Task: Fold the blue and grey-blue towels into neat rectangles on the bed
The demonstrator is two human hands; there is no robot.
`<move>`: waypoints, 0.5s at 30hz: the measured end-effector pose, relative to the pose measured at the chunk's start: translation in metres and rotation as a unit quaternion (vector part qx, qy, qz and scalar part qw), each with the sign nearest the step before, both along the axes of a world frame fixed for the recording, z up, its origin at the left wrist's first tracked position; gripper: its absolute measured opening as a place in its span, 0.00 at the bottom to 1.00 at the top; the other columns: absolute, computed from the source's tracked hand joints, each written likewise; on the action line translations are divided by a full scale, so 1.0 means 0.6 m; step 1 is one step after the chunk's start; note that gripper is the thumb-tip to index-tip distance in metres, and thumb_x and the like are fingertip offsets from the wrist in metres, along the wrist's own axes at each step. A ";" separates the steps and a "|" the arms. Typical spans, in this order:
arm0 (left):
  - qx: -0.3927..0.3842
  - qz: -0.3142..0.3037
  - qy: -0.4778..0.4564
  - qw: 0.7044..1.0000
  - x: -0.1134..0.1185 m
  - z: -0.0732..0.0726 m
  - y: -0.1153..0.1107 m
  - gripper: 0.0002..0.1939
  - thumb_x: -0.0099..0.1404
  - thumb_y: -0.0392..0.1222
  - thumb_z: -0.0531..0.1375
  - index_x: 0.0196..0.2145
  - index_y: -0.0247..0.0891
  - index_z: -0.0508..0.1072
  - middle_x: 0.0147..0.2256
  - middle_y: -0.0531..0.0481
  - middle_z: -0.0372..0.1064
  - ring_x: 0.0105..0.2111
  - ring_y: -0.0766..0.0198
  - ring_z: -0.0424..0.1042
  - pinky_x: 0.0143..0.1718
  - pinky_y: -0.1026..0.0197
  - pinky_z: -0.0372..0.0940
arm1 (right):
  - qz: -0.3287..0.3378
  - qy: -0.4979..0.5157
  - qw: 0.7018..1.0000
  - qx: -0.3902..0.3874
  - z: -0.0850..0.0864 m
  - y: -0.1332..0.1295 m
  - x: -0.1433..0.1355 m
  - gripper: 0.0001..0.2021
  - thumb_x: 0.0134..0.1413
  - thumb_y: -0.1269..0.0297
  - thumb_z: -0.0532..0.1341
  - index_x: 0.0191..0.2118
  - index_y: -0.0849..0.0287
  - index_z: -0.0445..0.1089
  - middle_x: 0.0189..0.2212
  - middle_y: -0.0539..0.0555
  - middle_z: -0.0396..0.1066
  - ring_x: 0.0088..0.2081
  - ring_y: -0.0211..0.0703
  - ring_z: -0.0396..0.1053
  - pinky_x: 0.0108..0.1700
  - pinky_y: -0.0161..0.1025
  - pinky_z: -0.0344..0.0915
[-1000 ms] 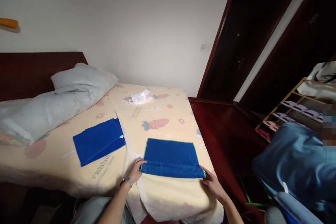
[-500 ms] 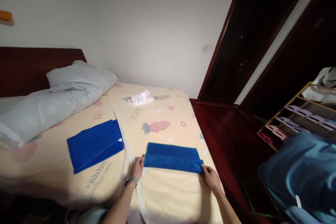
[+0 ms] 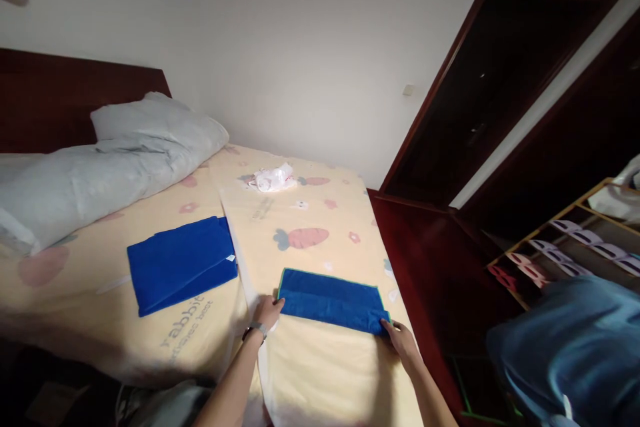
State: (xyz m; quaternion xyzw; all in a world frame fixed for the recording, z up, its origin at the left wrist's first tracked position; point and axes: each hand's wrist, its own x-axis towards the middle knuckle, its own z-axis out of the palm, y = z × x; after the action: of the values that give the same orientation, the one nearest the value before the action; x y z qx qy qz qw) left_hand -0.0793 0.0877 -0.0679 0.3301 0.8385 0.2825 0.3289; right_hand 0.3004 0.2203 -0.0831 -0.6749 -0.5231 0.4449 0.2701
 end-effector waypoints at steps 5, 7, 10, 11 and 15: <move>0.037 0.031 -0.091 0.995 0.000 0.014 -0.020 0.06 0.62 0.43 0.58 0.37 0.40 0.67 0.26 0.53 0.73 0.22 0.66 0.73 0.23 0.68 0.61 | -0.046 0.059 0.997 0.024 -0.002 -0.036 0.016 0.28 0.36 0.47 0.66 0.45 0.54 0.65 0.13 0.41 0.59 0.16 0.37 0.59 0.19 0.34 0.55; 0.003 -0.001 -0.084 0.996 -0.001 0.018 -0.039 0.10 0.61 0.40 0.58 0.41 0.41 0.67 0.21 0.56 0.69 0.19 0.66 0.69 0.21 0.68 0.60 | -0.022 0.073 0.997 0.000 0.004 -0.063 0.035 0.23 0.37 0.46 0.65 0.39 0.54 0.68 0.12 0.41 0.57 0.14 0.35 0.56 0.18 0.33 0.51; -0.024 -0.047 -0.090 0.995 0.002 0.018 -0.067 0.16 0.61 0.38 0.57 0.48 0.43 0.66 0.20 0.58 0.66 0.17 0.67 0.67 0.21 0.68 0.59 | 0.019 0.114 0.992 -0.055 0.015 -0.107 0.062 0.22 0.35 0.47 0.69 0.36 0.55 0.73 0.22 0.49 0.72 0.24 0.41 0.69 0.24 0.34 0.63; -0.012 -0.053 -0.102 0.993 0.003 0.018 -0.075 0.19 0.62 0.38 0.56 0.52 0.44 0.65 0.22 0.58 0.67 0.18 0.67 0.68 0.21 0.68 0.60 | 0.037 0.141 0.987 -0.070 0.018 -0.120 0.069 0.23 0.35 0.49 0.70 0.39 0.55 0.74 0.28 0.51 0.76 0.31 0.45 0.74 0.30 0.35 0.68; 0.052 -0.082 -0.180 0.979 -0.002 0.015 -0.096 0.23 0.63 0.38 0.56 0.56 0.44 0.66 0.32 0.53 0.70 0.24 0.68 0.72 0.24 0.68 0.61 | 0.091 0.200 0.974 -0.051 0.024 -0.141 0.077 0.34 0.29 0.56 0.74 0.50 0.54 0.72 0.37 0.53 0.78 0.42 0.52 0.75 0.46 0.42 0.71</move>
State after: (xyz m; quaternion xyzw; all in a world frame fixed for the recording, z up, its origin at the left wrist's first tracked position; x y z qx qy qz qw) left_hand -0.0804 0.0303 -0.0590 0.3587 0.7198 0.3523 0.4786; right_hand 0.3463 0.1356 -0.0687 -0.5343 -0.4943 0.6201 0.2926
